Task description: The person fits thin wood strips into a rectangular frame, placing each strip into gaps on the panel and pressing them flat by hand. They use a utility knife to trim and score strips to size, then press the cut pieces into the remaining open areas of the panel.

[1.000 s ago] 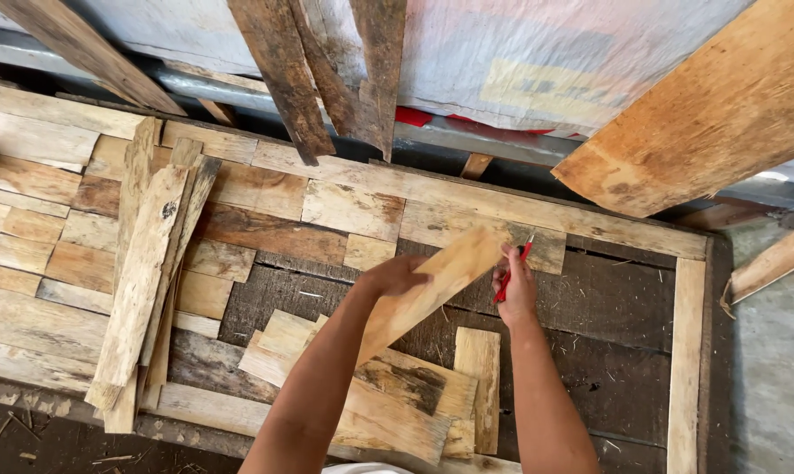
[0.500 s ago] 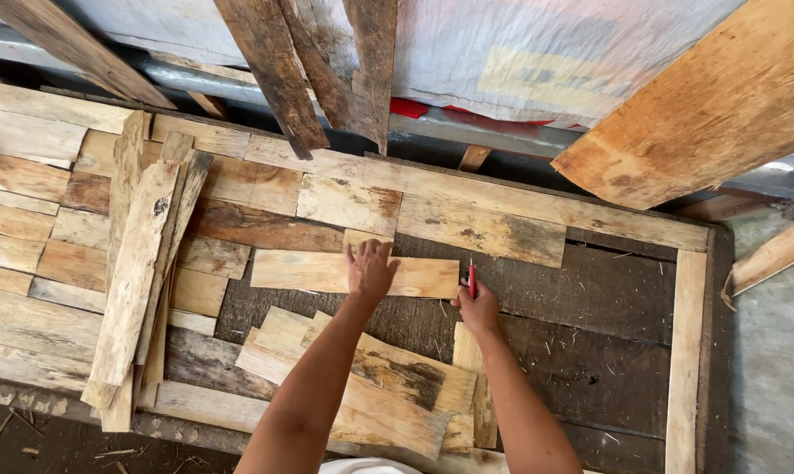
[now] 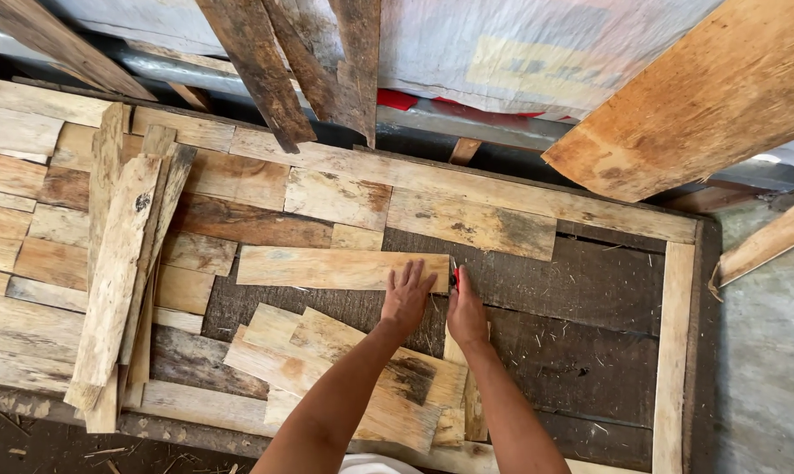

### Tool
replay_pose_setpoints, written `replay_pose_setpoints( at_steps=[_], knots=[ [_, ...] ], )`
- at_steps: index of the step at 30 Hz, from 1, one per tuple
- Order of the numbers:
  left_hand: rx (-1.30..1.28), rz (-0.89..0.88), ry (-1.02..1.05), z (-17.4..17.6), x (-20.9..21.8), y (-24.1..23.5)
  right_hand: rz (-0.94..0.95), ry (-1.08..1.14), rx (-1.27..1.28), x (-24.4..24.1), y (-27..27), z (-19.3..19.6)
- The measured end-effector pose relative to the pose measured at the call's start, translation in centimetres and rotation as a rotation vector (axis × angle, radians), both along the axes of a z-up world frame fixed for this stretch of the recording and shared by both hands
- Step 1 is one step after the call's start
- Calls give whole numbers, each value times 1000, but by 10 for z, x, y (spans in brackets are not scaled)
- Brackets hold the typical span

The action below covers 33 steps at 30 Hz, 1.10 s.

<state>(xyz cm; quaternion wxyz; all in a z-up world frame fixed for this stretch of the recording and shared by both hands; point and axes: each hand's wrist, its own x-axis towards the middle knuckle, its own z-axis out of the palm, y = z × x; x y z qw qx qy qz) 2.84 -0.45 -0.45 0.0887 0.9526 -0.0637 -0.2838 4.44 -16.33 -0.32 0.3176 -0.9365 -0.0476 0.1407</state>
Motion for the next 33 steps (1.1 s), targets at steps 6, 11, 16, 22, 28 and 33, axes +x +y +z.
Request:
replay_pose_setpoints(
  at_steps=[6,11,16,22,28,33],
  knots=[
    [-32,46,-36,-3,-2,0,30,48,-46,8,14,16],
    [-54,70,-78,-12,-4,-1,5,115,-99,6,15,5],
    [-6,31,-34,-6,-1,0,-3,35,-53,4,14,-8],
    [-7,46,-57,-13,0,-2,13,52,-125,8,19,-9],
    [39,39,14,-1,6,-4,-5,210,-265,7,30,14],
    [37,74,15,1,4,-5,-10,203,-258,4,31,14]
  ],
)
